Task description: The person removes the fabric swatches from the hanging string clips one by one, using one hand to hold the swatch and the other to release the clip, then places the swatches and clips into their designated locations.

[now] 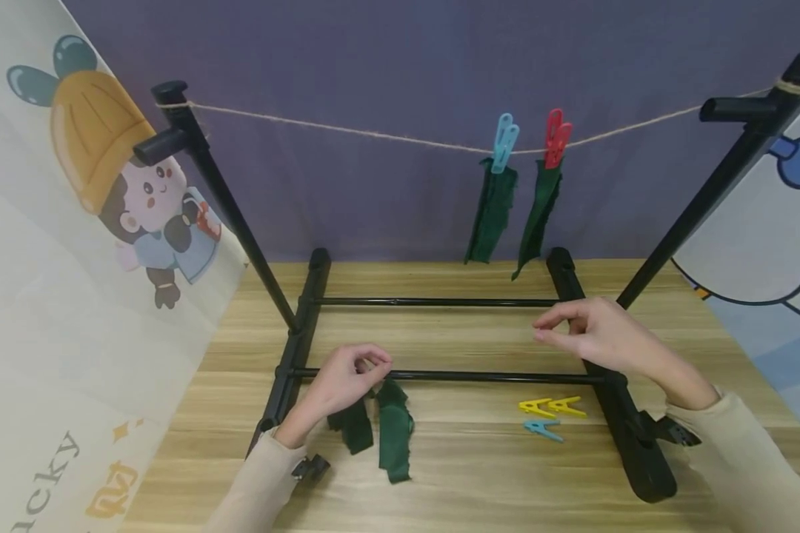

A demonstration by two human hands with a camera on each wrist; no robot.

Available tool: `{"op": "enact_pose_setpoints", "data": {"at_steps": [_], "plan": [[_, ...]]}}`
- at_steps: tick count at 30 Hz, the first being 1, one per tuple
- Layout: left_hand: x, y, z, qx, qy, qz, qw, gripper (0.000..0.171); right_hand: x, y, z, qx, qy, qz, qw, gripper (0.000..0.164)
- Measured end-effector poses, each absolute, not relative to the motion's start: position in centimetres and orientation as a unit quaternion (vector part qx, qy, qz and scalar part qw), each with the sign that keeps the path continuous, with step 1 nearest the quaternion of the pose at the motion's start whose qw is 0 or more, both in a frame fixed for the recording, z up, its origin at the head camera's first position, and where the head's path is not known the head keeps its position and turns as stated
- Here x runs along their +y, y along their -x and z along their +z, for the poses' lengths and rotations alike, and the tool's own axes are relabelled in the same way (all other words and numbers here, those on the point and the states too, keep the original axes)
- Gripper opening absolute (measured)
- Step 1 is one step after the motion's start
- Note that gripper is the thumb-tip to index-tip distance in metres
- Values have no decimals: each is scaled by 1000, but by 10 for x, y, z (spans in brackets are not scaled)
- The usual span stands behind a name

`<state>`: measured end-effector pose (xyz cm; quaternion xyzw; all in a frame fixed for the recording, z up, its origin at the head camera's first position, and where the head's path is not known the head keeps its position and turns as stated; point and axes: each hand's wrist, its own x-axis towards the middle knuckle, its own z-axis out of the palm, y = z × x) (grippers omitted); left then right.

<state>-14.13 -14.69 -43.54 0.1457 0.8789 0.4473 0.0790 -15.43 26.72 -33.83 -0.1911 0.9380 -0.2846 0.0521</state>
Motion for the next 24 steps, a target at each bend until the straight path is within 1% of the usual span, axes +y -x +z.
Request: {"op": "enact_pose_setpoints", "data": {"at_steps": [5, 17, 24], "plan": [[-143, 143, -433, 879, -154, 445, 71, 18, 267, 154, -335, 935, 197, -293, 40, 19], [-134, 146, -428, 873, -155, 457, 74, 18, 263, 154, -327, 932, 207, -297, 0, 13], [-126, 149, -424, 864, -159, 472, 72, 12, 259, 155, -321, 929, 208, -305, -25, 10]]}}
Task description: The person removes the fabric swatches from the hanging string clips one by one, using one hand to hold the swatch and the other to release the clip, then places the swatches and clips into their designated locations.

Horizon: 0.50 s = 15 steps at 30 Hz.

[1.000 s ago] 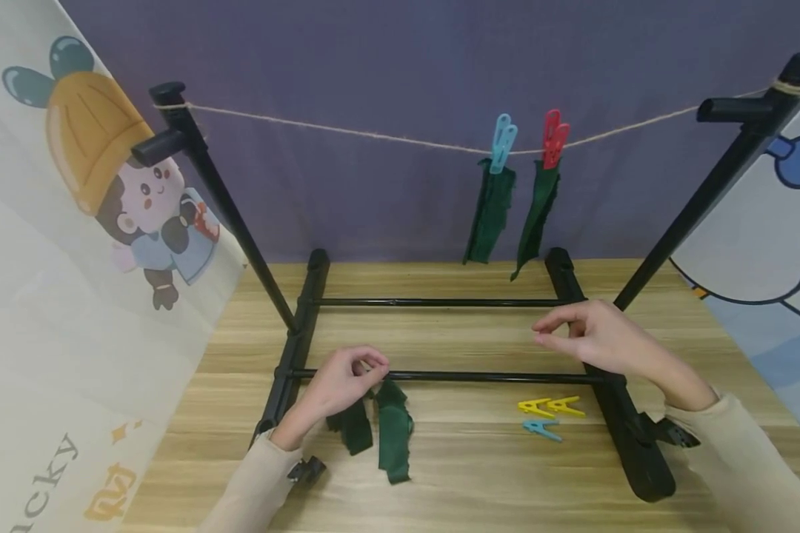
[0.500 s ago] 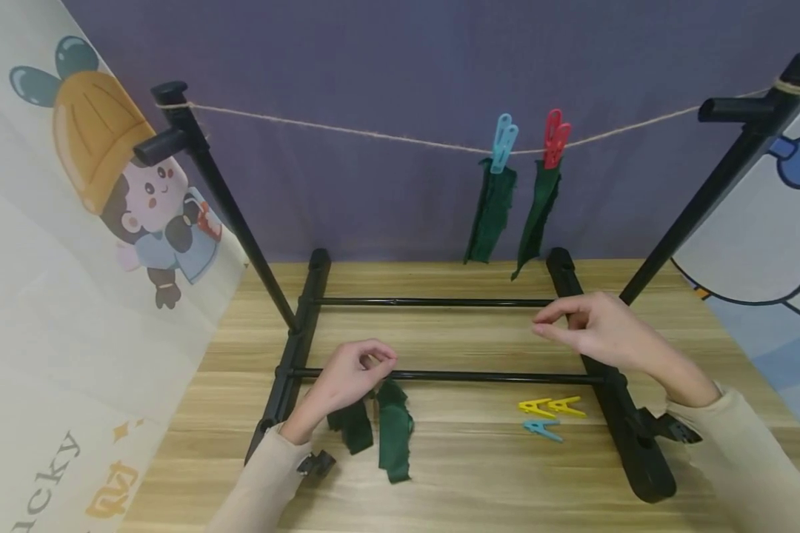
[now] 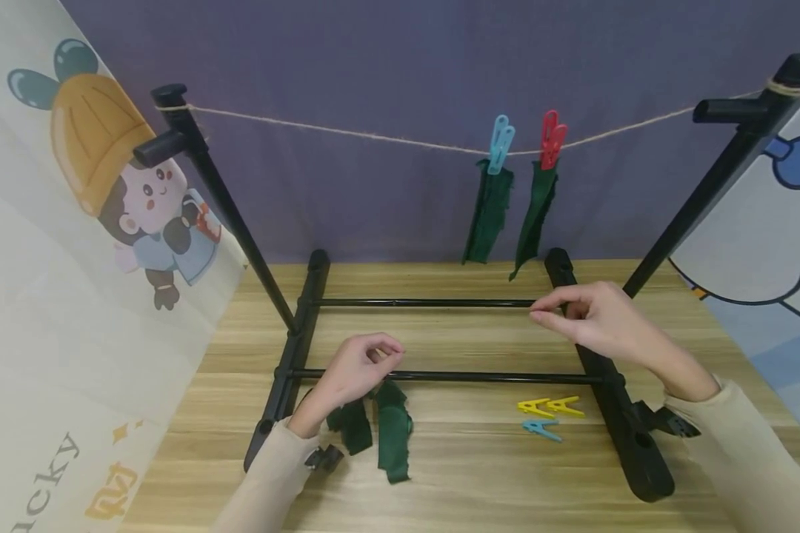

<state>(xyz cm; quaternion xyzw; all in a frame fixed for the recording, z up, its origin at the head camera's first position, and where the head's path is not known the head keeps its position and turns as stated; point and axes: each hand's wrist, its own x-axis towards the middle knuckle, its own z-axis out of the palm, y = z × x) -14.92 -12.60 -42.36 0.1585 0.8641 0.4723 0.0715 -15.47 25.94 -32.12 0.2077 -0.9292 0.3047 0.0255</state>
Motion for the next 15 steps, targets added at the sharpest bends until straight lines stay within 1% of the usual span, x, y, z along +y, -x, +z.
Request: {"op": "enact_pose_setpoints", "data": {"at_steps": [10, 15], "plan": [[-118, 154, -418, 858, -160, 483, 67, 13, 256, 158, -314, -923, -218, 310, 62, 10], [-115, 158, -416, 856, -167, 485, 69, 14, 257, 160, -312, -919, -217, 321, 70, 10]]}}
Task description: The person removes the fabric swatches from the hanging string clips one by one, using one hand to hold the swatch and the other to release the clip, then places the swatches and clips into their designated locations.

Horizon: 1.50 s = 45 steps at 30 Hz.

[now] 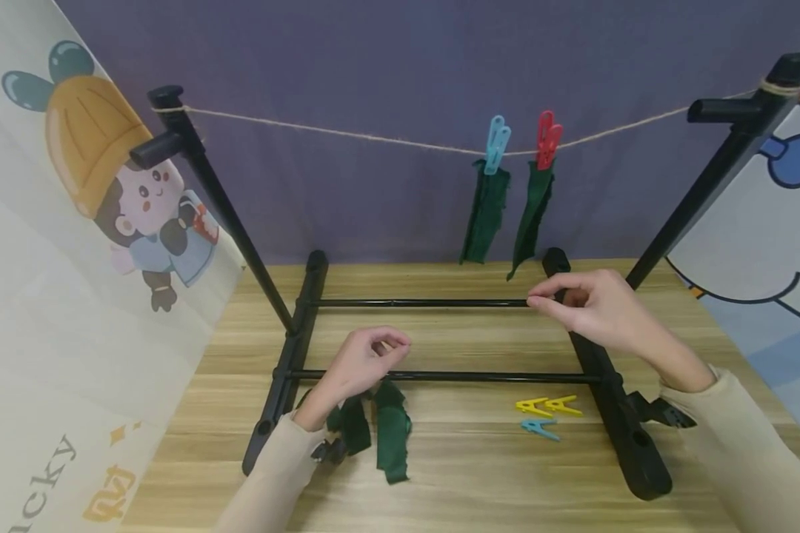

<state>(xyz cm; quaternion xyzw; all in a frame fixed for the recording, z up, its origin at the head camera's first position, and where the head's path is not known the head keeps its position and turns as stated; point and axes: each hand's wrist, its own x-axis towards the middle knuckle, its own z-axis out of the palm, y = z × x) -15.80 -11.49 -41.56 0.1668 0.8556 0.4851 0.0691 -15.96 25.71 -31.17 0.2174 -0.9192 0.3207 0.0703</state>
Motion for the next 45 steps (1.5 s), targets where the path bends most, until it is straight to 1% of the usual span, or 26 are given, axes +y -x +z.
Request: {"op": "enact_pose_setpoints", "data": {"at_steps": [7, 10, 15, 25, 32, 45], "plan": [[-110, 164, -409, 852, -170, 492, 55, 14, 257, 162, -309, -917, -216, 324, 91, 9], [-108, 165, -407, 849, -174, 496, 48, 14, 256, 163, -308, -916, -210, 328, 92, 8], [-105, 167, -405, 845, -179, 502, 45, 14, 255, 163, -306, -914, -208, 335, 95, 10], [-102, 171, -398, 839, -188, 510, 26, 14, 251, 166, -295, -908, -213, 337, 126, 13], [-99, 172, -394, 835, -180, 519, 24, 14, 246, 168, -288, -902, -218, 346, 138, 14], [-91, 176, -390, 825, -199, 528, 8, 14, 239, 169, -280, -895, -211, 354, 168, 13]]}}
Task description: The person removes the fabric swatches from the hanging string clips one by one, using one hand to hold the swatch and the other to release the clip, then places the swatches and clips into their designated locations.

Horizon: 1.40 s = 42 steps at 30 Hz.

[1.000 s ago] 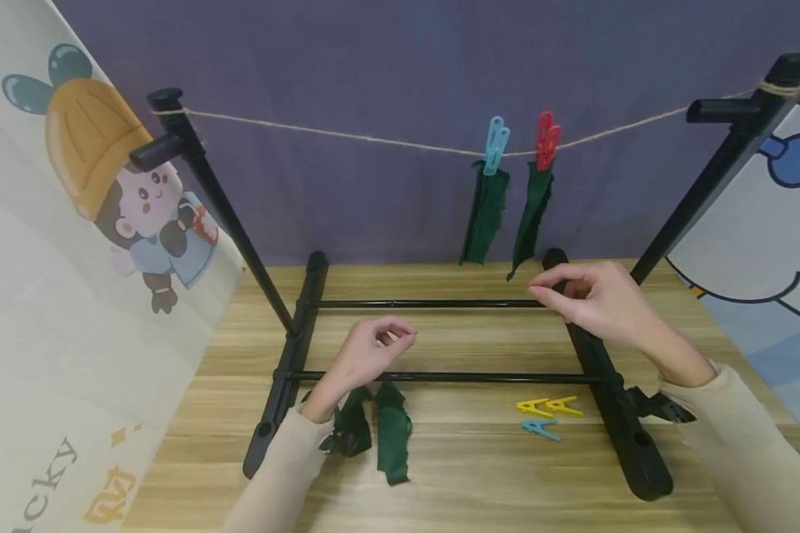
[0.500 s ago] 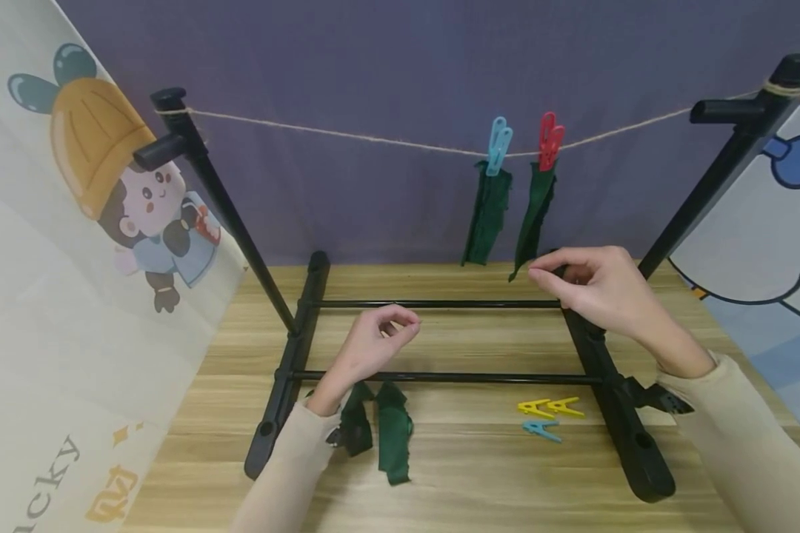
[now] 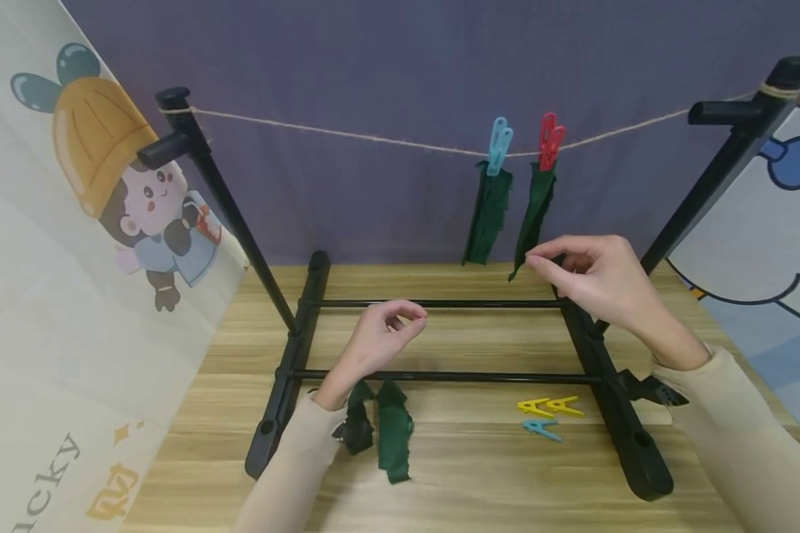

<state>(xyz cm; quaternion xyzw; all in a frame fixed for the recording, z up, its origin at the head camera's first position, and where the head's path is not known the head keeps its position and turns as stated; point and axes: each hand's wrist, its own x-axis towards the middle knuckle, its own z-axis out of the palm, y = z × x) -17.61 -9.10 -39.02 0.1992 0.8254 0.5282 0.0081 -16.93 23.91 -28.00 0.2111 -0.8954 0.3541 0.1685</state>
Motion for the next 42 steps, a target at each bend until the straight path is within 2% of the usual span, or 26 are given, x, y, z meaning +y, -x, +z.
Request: {"op": "enact_pose_setpoints", "data": {"at_steps": [19, 26, 42], "plan": [[-79, 178, -385, 807, -189, 559, 4, 13, 232, 168, -271, -892, -168, 380, 175, 15], [-73, 181, -381, 796, -201, 571, 0, 18, 231, 169, -268, -891, -173, 378, 184, 16], [-64, 187, -368, 797, -192, 573, -17, 16, 224, 178, -254, -882, -169, 389, 205, 17]]}}
